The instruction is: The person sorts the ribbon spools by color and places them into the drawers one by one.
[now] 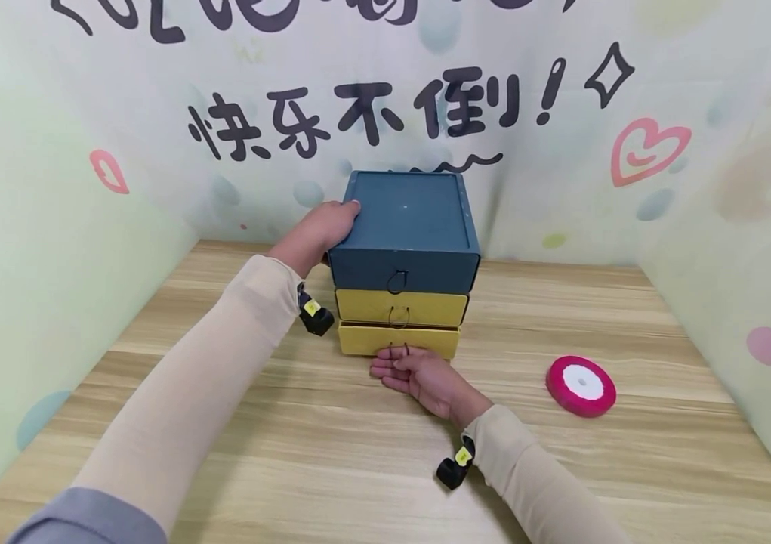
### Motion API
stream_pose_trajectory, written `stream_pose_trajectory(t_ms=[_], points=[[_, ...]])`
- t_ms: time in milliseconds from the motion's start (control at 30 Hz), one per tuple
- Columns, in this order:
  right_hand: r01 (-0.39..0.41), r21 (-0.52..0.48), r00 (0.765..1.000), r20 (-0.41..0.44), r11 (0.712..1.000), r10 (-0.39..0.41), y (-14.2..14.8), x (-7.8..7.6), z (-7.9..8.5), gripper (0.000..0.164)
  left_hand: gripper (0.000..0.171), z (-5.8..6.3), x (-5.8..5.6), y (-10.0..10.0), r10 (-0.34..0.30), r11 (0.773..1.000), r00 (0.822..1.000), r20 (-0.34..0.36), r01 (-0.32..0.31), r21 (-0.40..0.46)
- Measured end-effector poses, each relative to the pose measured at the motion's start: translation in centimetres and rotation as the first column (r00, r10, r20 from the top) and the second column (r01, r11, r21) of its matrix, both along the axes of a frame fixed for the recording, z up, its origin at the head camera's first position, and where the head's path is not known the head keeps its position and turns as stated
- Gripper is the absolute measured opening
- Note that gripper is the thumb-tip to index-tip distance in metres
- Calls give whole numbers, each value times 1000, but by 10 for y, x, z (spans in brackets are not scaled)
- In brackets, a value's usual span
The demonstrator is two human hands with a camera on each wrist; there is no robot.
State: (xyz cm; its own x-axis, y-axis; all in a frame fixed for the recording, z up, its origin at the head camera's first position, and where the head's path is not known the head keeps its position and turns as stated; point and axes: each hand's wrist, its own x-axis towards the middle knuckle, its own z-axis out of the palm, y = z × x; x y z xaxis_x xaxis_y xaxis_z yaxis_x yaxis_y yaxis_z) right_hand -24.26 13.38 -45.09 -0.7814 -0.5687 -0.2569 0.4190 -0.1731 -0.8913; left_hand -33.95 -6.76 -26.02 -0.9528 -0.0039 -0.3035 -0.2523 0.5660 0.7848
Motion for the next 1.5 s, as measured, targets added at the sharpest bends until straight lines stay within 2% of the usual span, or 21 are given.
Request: stream_pose_trajectory(t_ms=[800, 1500], points=[[21, 48, 999, -35, 999, -19, -1, 10, 1, 43, 63, -2, 1, -1, -2, 1000, 1000, -6, 2, 7], [-42, 44, 998, -40, 998, 44, 3, 47, -1, 42, 63, -1, 1, -2, -10, 1000, 1000, -6, 10, -8]])
